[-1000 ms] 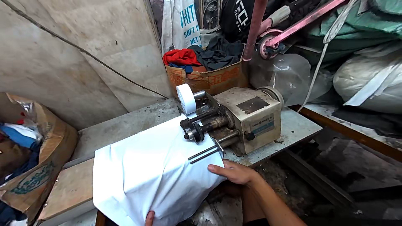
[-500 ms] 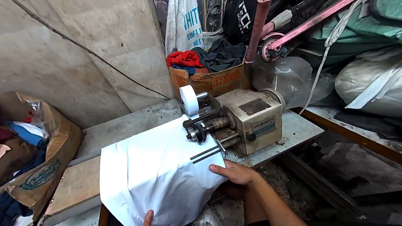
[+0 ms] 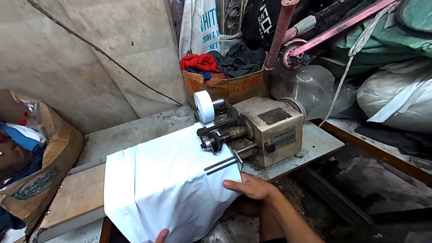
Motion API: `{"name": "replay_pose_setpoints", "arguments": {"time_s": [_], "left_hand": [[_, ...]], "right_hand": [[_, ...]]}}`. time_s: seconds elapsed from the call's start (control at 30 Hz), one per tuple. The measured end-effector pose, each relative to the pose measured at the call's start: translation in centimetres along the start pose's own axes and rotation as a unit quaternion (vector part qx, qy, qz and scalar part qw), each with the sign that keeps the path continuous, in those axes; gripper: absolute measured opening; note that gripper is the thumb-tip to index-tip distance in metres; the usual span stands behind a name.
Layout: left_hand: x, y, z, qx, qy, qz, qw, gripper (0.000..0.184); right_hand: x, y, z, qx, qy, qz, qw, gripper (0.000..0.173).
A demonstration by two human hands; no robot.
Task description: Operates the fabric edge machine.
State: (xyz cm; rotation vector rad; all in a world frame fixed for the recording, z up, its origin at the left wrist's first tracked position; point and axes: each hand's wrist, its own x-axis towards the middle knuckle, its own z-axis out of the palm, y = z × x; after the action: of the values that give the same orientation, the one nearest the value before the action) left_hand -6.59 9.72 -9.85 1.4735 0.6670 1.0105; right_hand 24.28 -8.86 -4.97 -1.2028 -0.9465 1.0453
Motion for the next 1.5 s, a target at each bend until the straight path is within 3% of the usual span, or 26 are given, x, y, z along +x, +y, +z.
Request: {"name": "replay_pose_setpoints", "arguments": {"time_s": [0.27,0.4,0.63,0.77,0.9,1.1,1.5], "left_hand": [[0.3,-1.4,-0.3,-0.033,0.004,0.014,0.999,0.034],[0.1,-2.9,-1.9,-0.086,-0.020,0.005,0.996,0.043],[0.3,-1.4,-2.4,-0.063,-0.042,0.002,0.997,0.039],[0.2,-0.5,-1.8,-0.029,-0.018,-0.027,0.999,0.042],[0.4,1.3,-1.7,-0.003,0.004,-0.065,0.998,0.038],[1.6,0.6,-3.3,-0.050,-0.069,0.010,0.996,0.024],[2.1,0.1,-3.8,-0.081,-0.069,0.018,0.994,0.024]], "right_hand": [[0.1,0.3,-0.1,0.026,-0.008,-0.010,1.000,0.022],[0.3,0.4,-0.2,0.035,-0.016,-0.006,0.999,0.023],[0.4,0.3,0.0,0.041,-0.009,0.003,0.999,0.026],[-0.6,0.0,0.3,0.028,0.051,0.011,0.998,0.028],[-0.9,-0.5,2.1,0.018,0.116,-0.015,0.993,0.018],[0.2,0.0,1.0,-0.001,0.023,-0.059,0.998,0.018],[0.2,0.1,1.2,0.016,0.033,-0.077,0.996,0.016]]}}
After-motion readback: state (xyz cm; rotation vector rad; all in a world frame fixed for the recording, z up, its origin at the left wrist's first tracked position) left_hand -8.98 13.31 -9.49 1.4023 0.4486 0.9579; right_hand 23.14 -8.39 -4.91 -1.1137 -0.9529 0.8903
